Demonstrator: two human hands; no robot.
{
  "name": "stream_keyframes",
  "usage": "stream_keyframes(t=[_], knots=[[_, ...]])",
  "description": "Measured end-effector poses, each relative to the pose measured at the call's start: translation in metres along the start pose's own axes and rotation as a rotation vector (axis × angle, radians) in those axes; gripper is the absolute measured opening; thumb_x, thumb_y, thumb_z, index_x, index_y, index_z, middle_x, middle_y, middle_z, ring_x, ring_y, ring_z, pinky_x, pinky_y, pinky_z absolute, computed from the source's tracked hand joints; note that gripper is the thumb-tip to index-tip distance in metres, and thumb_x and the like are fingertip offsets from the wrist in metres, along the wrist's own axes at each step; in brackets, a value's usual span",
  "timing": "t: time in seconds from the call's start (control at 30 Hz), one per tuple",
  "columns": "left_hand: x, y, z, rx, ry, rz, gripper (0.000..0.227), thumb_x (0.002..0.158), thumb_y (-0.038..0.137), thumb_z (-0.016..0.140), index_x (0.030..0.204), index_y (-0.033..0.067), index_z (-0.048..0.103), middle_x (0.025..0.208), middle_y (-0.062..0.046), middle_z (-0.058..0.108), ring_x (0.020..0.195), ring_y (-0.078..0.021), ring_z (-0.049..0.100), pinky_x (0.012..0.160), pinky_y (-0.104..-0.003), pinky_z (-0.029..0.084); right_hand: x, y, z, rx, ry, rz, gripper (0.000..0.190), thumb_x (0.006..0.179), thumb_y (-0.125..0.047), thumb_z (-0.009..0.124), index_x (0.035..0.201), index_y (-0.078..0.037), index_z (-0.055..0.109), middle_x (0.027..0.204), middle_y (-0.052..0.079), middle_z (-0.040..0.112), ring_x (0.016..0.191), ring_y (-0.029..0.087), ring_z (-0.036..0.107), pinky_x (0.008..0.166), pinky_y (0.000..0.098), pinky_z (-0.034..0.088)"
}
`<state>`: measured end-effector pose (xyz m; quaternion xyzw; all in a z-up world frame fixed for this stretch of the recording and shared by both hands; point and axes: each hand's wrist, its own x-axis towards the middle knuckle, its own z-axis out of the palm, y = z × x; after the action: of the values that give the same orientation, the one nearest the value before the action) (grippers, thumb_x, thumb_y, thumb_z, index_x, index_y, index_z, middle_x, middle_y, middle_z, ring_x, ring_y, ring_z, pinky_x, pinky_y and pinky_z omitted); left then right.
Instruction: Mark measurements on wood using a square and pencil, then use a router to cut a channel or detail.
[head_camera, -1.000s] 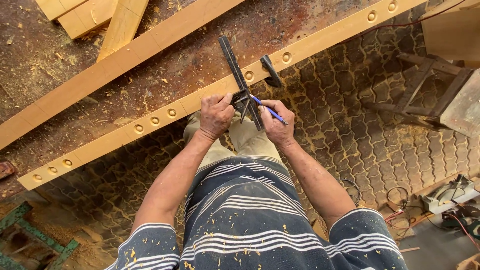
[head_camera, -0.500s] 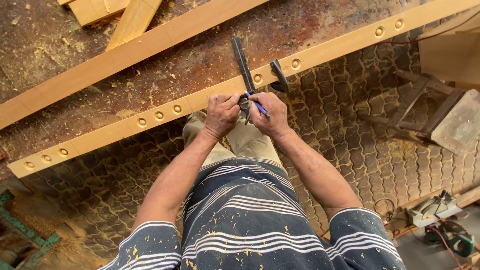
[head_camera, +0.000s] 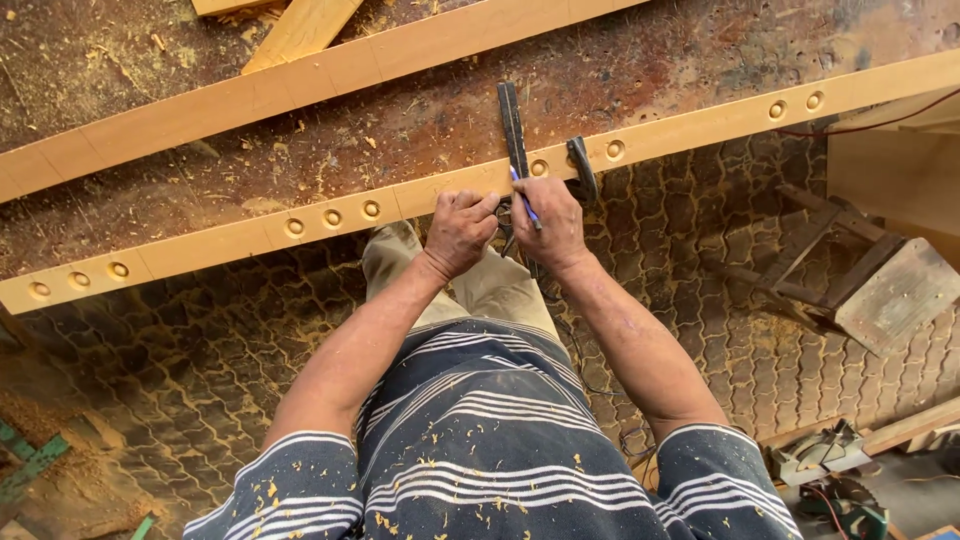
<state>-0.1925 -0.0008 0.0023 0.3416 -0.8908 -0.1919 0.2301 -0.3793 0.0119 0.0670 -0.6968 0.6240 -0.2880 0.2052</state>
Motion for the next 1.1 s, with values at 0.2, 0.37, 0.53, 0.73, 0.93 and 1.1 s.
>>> stream_keyframes(t=[0.2, 0.37, 0.53, 0.73, 0.93, 1.1], knots=[[0.001, 0.001, 0.0, 0.011, -0.009, 0.0, 0.007, 0.082, 0.014, 0.07, 0.08, 0.0119, 0.064, 0.125, -0.004, 0.068, 0.1, -0.0197, 0.058, 0.09, -0.041, 0.04, -0.023, -0.018, -0.036, -0.066, -0.09, 0.137, 0.005, 0.092, -0.008, 0.069, 0.096, -0.007, 0.066, 0.079, 0.011, 0.066, 0.072, 0.028, 0.065, 0.067, 0.0415, 0.053], [0.007, 0.004, -0.005, 0.034, 0.024, 0.031, 0.007, 0.08, 0.013, 0.068, 0.075, 0.01, 0.063, 0.126, -0.006, 0.071, 0.1, -0.0199, 0.06, 0.091, -0.04, 0.04, -0.057, -0.022, -0.056, 0.068, -0.008, 0.29, 0.005, 0.093, -0.008, 0.067, 0.097, -0.005, 0.069, 0.08, 0.011, 0.069, 0.068, 0.022, 0.066, 0.061, 0.0356, 0.052], [0.008, 0.006, -0.006, 0.039, -0.007, 0.026, 0.013, 0.082, 0.014, 0.071, 0.073, 0.0112, 0.061, 0.126, -0.004, 0.071, 0.099, -0.0206, 0.06, 0.09, -0.041, 0.041, -0.102, -0.017, -0.046, 0.305, -0.048, 0.67, 0.012, 0.092, -0.013, 0.069, 0.099, -0.004, 0.073, 0.077, 0.009, 0.072, 0.065, 0.01, 0.063, 0.058, 0.0274, 0.051], [0.011, 0.006, -0.01, -0.033, -0.041, -0.002, 0.019, 0.071, 0.019, 0.079, 0.079, 0.0091, 0.066, 0.124, -0.007, 0.071, 0.102, -0.0277, 0.06, 0.088, -0.046, 0.041, -0.148, -0.023, -0.043, 0.38, 0.05, 0.809, 0.013, 0.092, -0.013, 0.07, 0.099, -0.003, 0.075, 0.07, 0.007, 0.069, 0.063, 0.01, 0.058, 0.057, 0.0275, 0.047], [0.011, -0.004, -0.007, -0.138, -0.144, -0.066, 0.02, 0.075, 0.018, 0.082, 0.077, 0.0082, 0.066, 0.111, -0.007, 0.071, 0.102, -0.0316, 0.06, 0.091, -0.046, 0.042, -0.185, -0.04, -0.052, 0.387, 0.296, 0.895, 0.016, 0.094, -0.014, 0.068, 0.103, -0.002, 0.073, 0.083, 0.003, 0.076, 0.073, 0.006, 0.067, 0.066, 0.0239, 0.053], [0.014, -0.001, -0.019, -0.123, -0.154, -0.095, 0.02, 0.072, 0.02, 0.081, 0.077, 0.0057, 0.067, 0.103, -0.01, 0.072, 0.096, -0.0319, 0.059, 0.089, -0.046, 0.043, -0.216, -0.026, -0.048, 0.579, 0.355, 1.042, 0.018, 0.096, -0.013, 0.065, 0.106, 0.0, 0.072, 0.088, 0.007, 0.076, 0.074, 0.01, 0.063, 0.066, 0.0262, 0.051]])
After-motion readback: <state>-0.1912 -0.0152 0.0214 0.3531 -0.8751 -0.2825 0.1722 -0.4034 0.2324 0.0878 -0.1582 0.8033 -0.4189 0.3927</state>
